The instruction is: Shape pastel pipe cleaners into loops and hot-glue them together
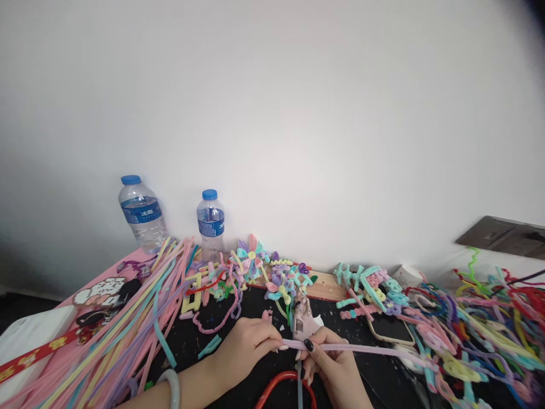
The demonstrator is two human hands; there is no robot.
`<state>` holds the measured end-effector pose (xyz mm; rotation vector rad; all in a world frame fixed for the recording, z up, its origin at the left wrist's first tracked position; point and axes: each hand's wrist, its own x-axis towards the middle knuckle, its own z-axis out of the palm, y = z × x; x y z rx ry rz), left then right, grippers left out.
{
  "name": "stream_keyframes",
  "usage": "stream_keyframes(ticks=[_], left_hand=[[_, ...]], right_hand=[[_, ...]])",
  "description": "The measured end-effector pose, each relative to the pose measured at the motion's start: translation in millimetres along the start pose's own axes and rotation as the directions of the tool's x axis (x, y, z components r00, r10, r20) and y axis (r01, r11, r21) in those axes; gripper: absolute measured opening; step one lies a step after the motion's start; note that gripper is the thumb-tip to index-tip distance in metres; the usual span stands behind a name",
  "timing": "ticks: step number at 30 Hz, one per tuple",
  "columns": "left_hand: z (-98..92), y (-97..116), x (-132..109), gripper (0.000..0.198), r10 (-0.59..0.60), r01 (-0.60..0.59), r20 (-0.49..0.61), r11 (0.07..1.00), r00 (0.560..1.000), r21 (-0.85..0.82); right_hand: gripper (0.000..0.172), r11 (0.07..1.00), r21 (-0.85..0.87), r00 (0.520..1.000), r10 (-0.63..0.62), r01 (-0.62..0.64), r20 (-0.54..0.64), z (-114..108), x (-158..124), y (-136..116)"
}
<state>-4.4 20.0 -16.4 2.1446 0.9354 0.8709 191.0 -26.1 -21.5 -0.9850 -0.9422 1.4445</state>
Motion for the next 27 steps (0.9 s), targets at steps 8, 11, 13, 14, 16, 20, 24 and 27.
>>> stream_keyframes(ticks=[8,11,13,14,16,20,24,27], left_hand=[[-3.9,2.2,-1.0,0.029,0.124,-0.128,0.038,0.986,0.992,0.106],[-5.7,1.7,-1.5,0.038,0.255,-0.262,0.065,0.948,0.965,0.179],[-6.4,0.4,-1.7,0.039,0.302,-0.313,0.085,0.925,0.95,0.214],[-6.5,-0.5,-1.8,0.038,0.312,-0.325,0.094,0.918,0.946,0.225],[-6.0,-2.5,-2.0,0.035,0.316,-0.333,0.106,0.912,0.943,0.241],[-4.5,-4.8,-1.5,0.034,0.305,-0.317,0.088,0.908,0.948,0.275],[-5.7,-3.2,-0.8,0.035,0.289,-0.299,0.075,0.914,0.954,0.275],[-7.2,-1.7,-0.7,0.034,0.274,-0.28,0.059,0.929,0.96,0.242]], right_hand=[[0.028,1.0,0.018,0.998,0.015,-0.014,-0.059,3.7,0.0,-2.4],[0.03,1.0,0.011,0.999,0.005,-0.004,-0.036,2.0,1.9,0.2],[0.031,1.0,0.011,1.0,0.003,-0.003,-0.025,-0.1,3.4,3.1],[0.031,1.0,0.012,1.0,0.007,-0.007,-0.02,-1.4,4.0,4.7],[0.03,1.0,0.021,1.0,0.022,-0.022,-0.002,-4.1,5.3,8.1],[0.029,1.0,0.009,0.999,0.015,-0.015,0.037,-7.8,7.9,13.3],[0.03,1.0,-0.012,1.0,0.008,-0.008,0.025,-7.6,9.6,14.3],[0.031,1.0,-0.02,1.0,0.011,-0.01,0.019,-7.4,9.9,13.4]])
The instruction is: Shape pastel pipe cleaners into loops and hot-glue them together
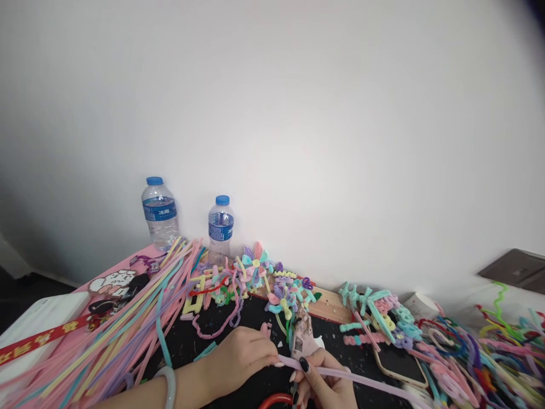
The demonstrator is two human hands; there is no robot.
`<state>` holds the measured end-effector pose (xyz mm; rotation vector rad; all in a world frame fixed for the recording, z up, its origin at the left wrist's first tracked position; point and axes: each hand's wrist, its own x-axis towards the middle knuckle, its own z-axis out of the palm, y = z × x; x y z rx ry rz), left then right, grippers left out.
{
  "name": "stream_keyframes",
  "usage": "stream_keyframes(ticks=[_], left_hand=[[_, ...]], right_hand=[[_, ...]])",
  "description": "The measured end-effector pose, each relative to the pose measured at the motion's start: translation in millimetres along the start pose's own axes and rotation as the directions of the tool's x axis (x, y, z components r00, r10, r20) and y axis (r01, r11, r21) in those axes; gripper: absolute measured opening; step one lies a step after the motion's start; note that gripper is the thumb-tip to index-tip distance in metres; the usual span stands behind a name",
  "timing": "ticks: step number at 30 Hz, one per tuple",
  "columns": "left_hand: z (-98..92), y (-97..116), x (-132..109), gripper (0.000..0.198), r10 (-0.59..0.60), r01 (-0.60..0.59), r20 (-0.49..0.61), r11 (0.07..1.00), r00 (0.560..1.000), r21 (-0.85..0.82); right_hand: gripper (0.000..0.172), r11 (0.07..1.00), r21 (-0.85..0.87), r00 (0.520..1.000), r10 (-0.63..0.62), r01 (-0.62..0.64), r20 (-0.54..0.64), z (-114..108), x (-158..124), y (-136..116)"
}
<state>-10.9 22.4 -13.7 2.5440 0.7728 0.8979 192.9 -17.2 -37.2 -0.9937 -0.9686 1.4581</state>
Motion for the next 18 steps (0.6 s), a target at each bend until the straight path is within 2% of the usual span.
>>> stream_keyframes(ticks=[5,14,18], left_hand=[[0.9,-0.6,0.2,0.028,-0.022,0.02,-0.037,0.998,0.999,-0.054],[2.4,-0.7,2.2,0.029,-0.045,0.041,-0.051,0.996,0.998,-0.084],[2.7,0.1,1.9,0.026,-0.091,0.087,-0.034,0.991,0.995,-0.106]], right_hand=[[0.031,0.998,-0.06,1.0,-0.001,0.002,0.028,-1.3,-0.7,-0.9],[0.027,1.0,-0.017,1.0,-0.026,0.026,0.008,5.5,-6.0,-6.8],[0.028,0.999,-0.006,0.999,-0.031,0.031,-0.006,8.3,-7.2,-9.4]])
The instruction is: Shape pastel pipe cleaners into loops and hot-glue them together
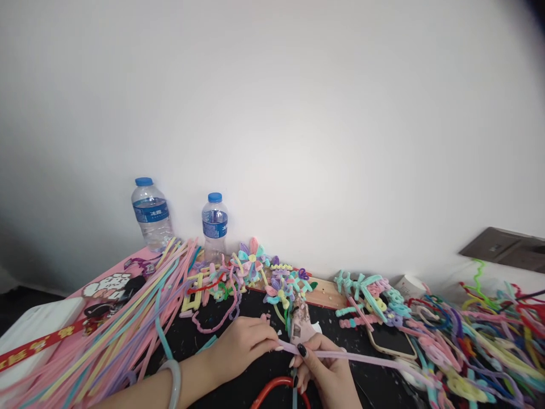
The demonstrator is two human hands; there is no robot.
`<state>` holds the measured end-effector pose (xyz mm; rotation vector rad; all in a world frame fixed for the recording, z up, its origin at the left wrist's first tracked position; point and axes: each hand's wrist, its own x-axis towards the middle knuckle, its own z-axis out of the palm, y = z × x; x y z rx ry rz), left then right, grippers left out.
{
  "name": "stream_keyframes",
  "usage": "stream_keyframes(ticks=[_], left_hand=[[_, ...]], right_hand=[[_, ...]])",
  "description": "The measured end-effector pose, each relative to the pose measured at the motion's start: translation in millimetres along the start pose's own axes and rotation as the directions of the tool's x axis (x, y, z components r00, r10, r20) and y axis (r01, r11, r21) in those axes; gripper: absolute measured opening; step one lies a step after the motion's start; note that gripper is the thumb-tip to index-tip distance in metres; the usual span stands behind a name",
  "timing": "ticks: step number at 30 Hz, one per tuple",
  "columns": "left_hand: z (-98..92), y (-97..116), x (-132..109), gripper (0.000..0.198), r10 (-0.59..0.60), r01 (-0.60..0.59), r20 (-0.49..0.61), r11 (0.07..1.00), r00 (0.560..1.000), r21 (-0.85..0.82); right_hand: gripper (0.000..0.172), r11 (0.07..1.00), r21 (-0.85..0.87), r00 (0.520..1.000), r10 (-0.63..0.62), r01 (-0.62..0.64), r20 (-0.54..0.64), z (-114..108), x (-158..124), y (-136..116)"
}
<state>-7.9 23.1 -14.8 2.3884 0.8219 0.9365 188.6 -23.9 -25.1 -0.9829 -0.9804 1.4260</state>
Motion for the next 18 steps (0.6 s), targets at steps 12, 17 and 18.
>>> stream_keyframes(ticks=[12,17,18], left_hand=[[1.1,-0.2,2.5,0.017,-0.122,0.127,0.058,0.988,0.991,-0.092],[4.2,1.1,1.3,0.017,-0.114,0.124,0.089,0.986,0.99,-0.115],[4.7,1.3,1.4,0.017,-0.11,0.12,0.089,0.986,0.99,-0.117]], right_hand=[[0.031,0.993,-0.11,0.999,-0.051,0.05,-0.013,2.6,-2.3,-1.9],[0.031,0.978,-0.182,0.995,-0.103,0.1,-0.005,1.4,-2.4,-0.2],[0.031,0.977,-0.191,0.995,-0.101,0.097,-0.007,1.9,-2.8,-1.2]])
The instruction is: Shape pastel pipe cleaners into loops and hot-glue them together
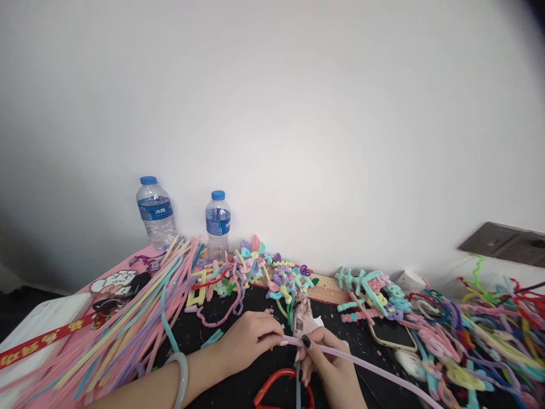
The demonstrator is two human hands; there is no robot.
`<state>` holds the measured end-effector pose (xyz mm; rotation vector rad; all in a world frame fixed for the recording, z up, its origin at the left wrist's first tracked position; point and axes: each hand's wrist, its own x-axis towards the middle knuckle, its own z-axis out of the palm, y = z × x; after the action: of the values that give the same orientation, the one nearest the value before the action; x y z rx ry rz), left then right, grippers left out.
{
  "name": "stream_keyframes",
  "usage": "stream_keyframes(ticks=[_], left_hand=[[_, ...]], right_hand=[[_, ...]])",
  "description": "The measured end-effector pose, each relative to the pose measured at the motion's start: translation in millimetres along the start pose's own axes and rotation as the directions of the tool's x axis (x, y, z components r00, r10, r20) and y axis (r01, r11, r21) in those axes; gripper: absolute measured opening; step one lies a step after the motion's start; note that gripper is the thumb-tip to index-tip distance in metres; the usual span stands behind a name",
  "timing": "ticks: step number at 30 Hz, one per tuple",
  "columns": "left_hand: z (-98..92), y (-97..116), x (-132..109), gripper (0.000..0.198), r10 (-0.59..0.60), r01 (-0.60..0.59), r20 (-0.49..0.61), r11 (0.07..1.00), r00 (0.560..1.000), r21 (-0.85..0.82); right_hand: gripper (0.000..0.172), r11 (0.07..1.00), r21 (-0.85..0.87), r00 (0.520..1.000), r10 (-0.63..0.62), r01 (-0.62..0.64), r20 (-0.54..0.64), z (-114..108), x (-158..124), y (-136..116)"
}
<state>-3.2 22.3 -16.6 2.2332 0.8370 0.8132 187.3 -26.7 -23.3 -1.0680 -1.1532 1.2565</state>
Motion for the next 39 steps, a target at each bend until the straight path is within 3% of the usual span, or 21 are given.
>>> stream_keyframes(ticks=[12,30,35,39], left_hand=[[0.9,-0.4,2.9,0.027,0.028,-0.027,0.02,0.999,0.999,-0.027],[0.6,2.3,2.6,0.025,0.017,-0.017,0.047,1.0,0.999,0.016],[-0.5,6.0,2.4,0.027,-0.041,0.041,-0.001,0.999,0.999,-0.029],[1.0,7.6,3.6,0.028,-0.12,0.108,-0.067,0.98,0.99,-0.169]], right_hand=[[0.032,0.996,-0.078,0.997,-0.046,0.041,-0.061,0.8,-3.1,-8.6],[0.032,0.998,-0.064,0.999,-0.033,0.03,-0.039,2.9,-2.5,-9.0],[0.031,0.999,-0.046,0.998,-0.009,0.006,-0.067,4.5,-3.9,-10.7],[0.04,1.0,-0.012,0.998,0.023,-0.023,-0.057,5.0,-5.4,-9.8]])
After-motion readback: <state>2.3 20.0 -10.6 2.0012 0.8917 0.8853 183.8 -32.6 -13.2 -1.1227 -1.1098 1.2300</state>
